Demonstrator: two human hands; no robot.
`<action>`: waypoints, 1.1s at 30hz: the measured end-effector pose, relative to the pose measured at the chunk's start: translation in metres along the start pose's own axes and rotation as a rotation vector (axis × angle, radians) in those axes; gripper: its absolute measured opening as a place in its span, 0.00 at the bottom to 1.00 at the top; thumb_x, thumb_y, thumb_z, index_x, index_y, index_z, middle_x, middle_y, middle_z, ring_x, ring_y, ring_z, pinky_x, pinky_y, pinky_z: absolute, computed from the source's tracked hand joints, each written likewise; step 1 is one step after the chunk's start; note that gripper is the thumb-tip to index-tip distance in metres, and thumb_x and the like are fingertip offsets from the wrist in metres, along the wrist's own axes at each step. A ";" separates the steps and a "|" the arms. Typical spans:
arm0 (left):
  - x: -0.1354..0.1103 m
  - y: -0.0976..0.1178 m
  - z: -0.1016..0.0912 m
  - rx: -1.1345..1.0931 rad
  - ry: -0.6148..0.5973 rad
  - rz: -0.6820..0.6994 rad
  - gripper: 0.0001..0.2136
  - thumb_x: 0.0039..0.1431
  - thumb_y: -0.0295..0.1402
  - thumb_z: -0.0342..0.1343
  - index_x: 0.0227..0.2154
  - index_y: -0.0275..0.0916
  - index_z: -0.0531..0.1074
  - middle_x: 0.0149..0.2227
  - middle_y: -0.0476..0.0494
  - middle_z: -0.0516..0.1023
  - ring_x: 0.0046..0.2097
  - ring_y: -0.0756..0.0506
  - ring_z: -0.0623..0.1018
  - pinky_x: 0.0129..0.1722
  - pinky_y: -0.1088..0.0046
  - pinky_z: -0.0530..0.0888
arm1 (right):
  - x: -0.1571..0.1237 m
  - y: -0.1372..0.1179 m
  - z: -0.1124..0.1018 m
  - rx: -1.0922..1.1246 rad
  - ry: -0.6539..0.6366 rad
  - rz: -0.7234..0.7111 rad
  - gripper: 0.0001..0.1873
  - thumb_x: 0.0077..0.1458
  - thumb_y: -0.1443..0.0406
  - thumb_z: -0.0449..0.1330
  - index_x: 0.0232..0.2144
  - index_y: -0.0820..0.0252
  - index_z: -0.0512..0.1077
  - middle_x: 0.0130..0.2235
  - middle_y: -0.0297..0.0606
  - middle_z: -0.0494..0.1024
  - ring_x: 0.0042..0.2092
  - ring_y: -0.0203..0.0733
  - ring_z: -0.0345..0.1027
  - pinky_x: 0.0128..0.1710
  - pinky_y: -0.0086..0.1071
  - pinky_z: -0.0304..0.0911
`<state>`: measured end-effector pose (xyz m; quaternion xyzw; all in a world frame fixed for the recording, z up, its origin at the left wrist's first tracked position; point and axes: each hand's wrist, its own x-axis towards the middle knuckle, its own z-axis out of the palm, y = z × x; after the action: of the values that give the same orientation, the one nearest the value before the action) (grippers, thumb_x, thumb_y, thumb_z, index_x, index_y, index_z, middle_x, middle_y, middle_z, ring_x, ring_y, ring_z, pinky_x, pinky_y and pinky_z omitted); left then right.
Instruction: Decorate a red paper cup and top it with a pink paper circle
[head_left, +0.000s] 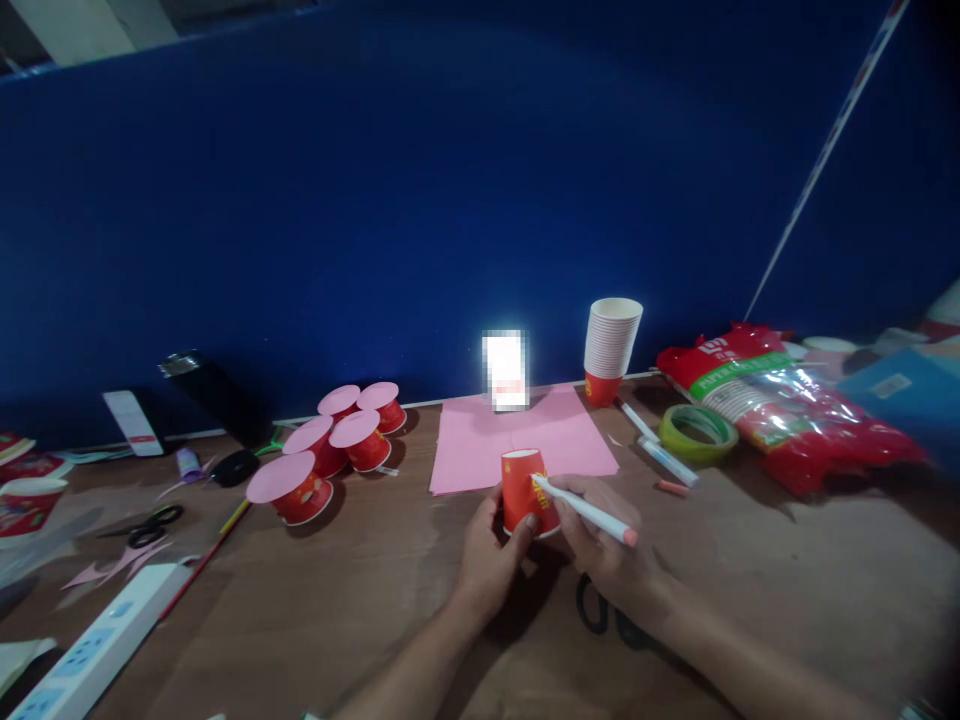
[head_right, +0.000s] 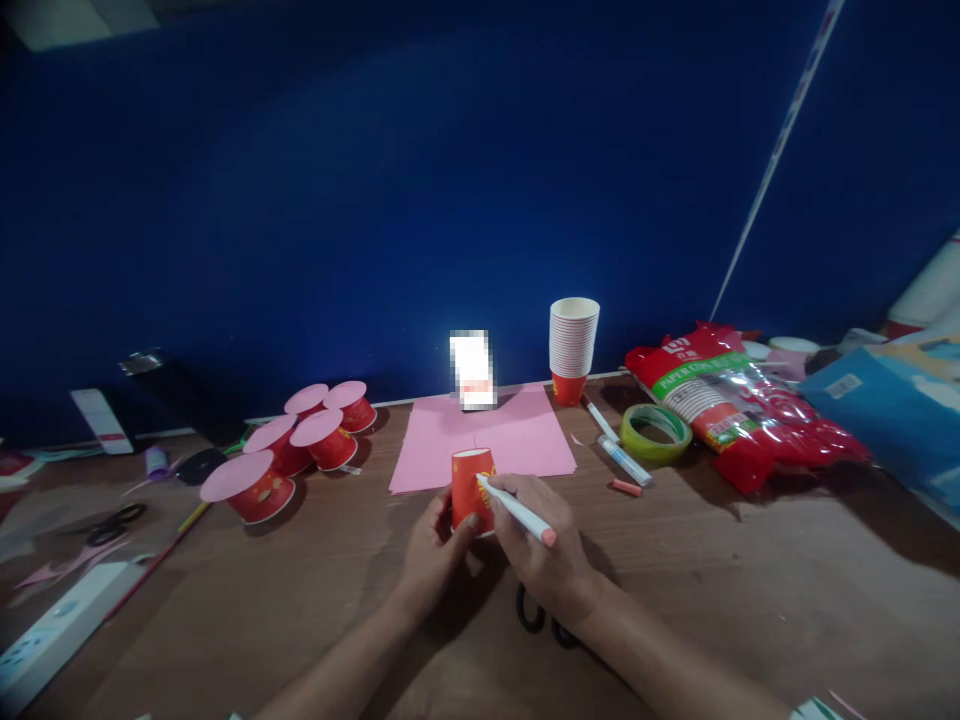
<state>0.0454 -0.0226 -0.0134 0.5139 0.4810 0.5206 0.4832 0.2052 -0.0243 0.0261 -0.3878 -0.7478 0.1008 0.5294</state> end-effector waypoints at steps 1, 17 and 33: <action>0.000 0.000 0.000 -0.001 -0.003 0.000 0.26 0.52 0.43 0.62 0.53 0.37 0.68 0.53 0.35 0.75 0.53 0.38 0.74 0.54 0.61 0.69 | 0.000 0.000 0.000 0.004 0.007 0.007 0.07 0.62 0.69 0.53 0.41 0.58 0.70 0.36 0.39 0.78 0.38 0.41 0.73 0.38 0.34 0.69; 0.001 -0.001 -0.002 -0.017 -0.040 0.008 0.26 0.54 0.41 0.60 0.54 0.36 0.66 0.54 0.34 0.74 0.54 0.38 0.74 0.55 0.59 0.69 | -0.001 0.001 0.000 -0.025 0.013 0.001 0.06 0.62 0.69 0.54 0.39 0.58 0.70 0.34 0.37 0.77 0.36 0.40 0.72 0.37 0.32 0.69; 0.000 -0.003 -0.001 -0.015 -0.025 0.005 0.25 0.53 0.43 0.61 0.51 0.37 0.69 0.52 0.37 0.76 0.52 0.38 0.75 0.53 0.62 0.70 | -0.001 -0.001 0.001 -0.002 -0.001 -0.004 0.07 0.63 0.68 0.52 0.39 0.57 0.71 0.34 0.39 0.79 0.36 0.42 0.75 0.38 0.35 0.71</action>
<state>0.0447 -0.0222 -0.0167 0.5182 0.4696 0.5189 0.4916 0.2038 -0.0254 0.0257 -0.3869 -0.7488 0.0991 0.5289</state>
